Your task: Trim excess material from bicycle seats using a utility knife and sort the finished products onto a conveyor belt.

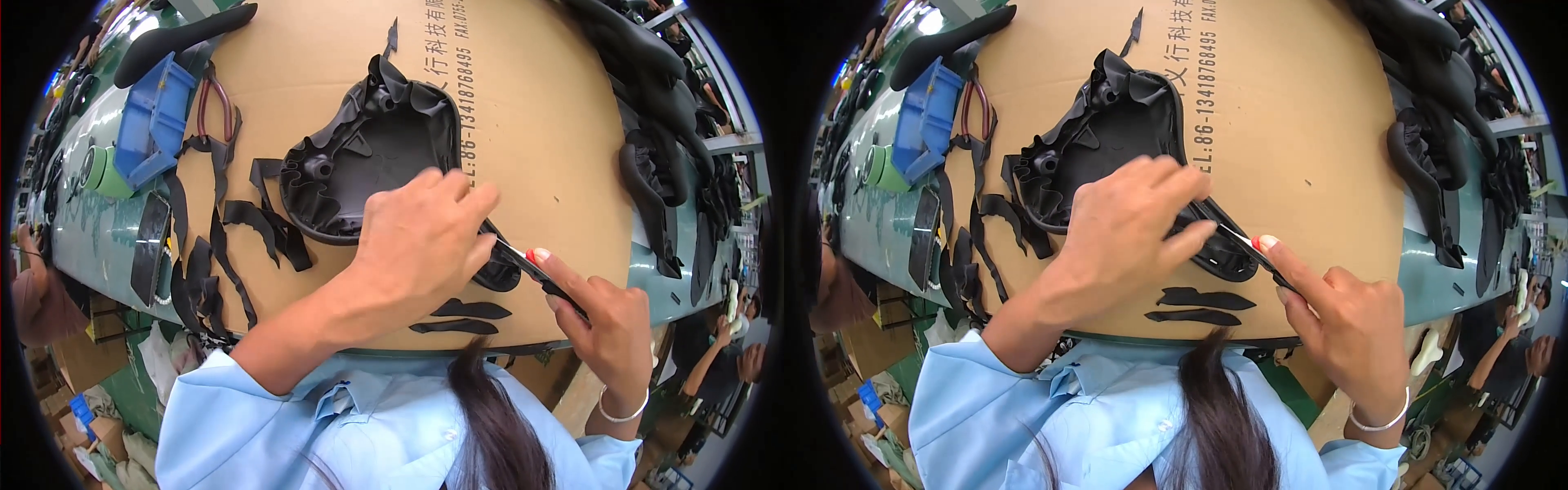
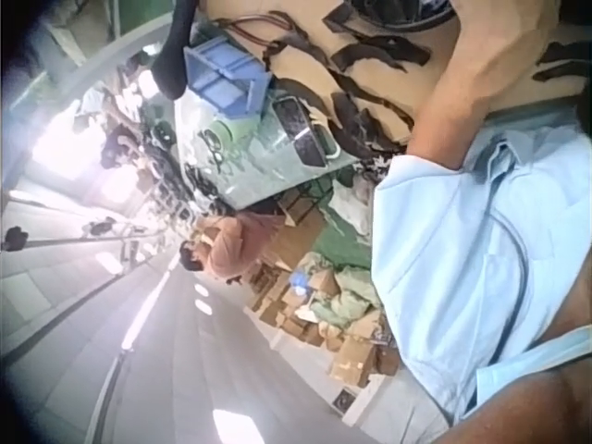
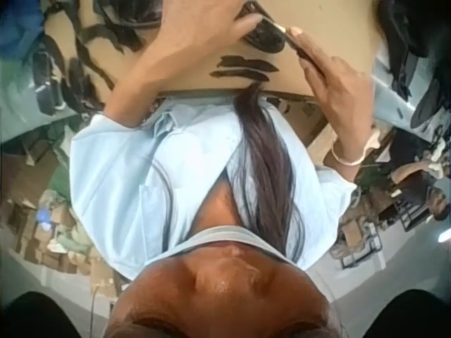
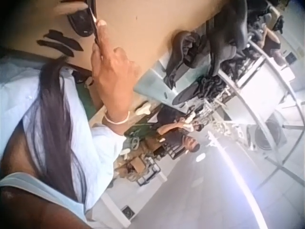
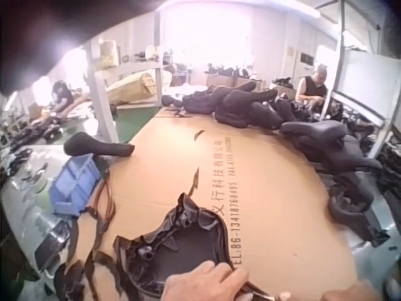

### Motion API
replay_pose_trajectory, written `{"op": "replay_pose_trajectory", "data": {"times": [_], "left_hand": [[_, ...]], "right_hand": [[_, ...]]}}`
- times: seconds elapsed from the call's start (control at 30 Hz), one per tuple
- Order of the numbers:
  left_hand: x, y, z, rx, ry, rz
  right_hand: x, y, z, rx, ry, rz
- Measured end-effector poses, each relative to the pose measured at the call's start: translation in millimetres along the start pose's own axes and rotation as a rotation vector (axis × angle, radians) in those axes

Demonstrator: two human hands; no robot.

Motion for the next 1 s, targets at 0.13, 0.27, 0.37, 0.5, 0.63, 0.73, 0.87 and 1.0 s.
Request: {"op": "replay_pose_trajectory", "data": {"times": [0.13, 0.27, 0.37, 0.5, 0.63, 0.73, 0.87, 1.0], "left_hand": [[19.5, 6.4, 3.2, 0.115, 0.232, 0.235], [5.2, 40.8, 15.9, -0.336, 0.135, -0.64], [11.1, 5.2, 1.9, 0.008, 0.381, -0.939], [-6.5, -61.5, -26.9, 0.498, 0.425, 0.245], [-17.5, -5.6, -14.6, 0.379, 0.343, 0.454], [-18.6, 3.3, -12.0, 0.289, 0.315, 0.358], [-23.2, 5.3, -8.2, 0.281, 0.231, 0.259], [-24.4, 9.6, -8.1, 0.259, 0.2, 0.259]], "right_hand": [[13.8, 4.4, -13.8, 0.118, -0.001, 0.104], [43.7, -4.8, -53.4, 0.372, -0.061, 0.579], [74.0, -18.4, -69.5, 0.503, -0.145, 0.817], [62.0, -41.7, -73.2, 0.325, -0.611, 0.923], [31.0, 2.1, -47.8, -0.092, -0.541, 0.435], [30.8, 18.5, -33.9, -0.122, -0.417, 0.356], [29.3, 38.4, -13.0, -0.222, -0.371, 0.13], [35.3, 45.1, -9.3, -0.233, -0.267, 0.01]]}}
Point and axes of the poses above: each hand's wrist, its own z-axis towards the middle knuckle, its own x-axis out of the palm, y = z × x, the point moved 10 cm from there along z, towards the middle knuckle
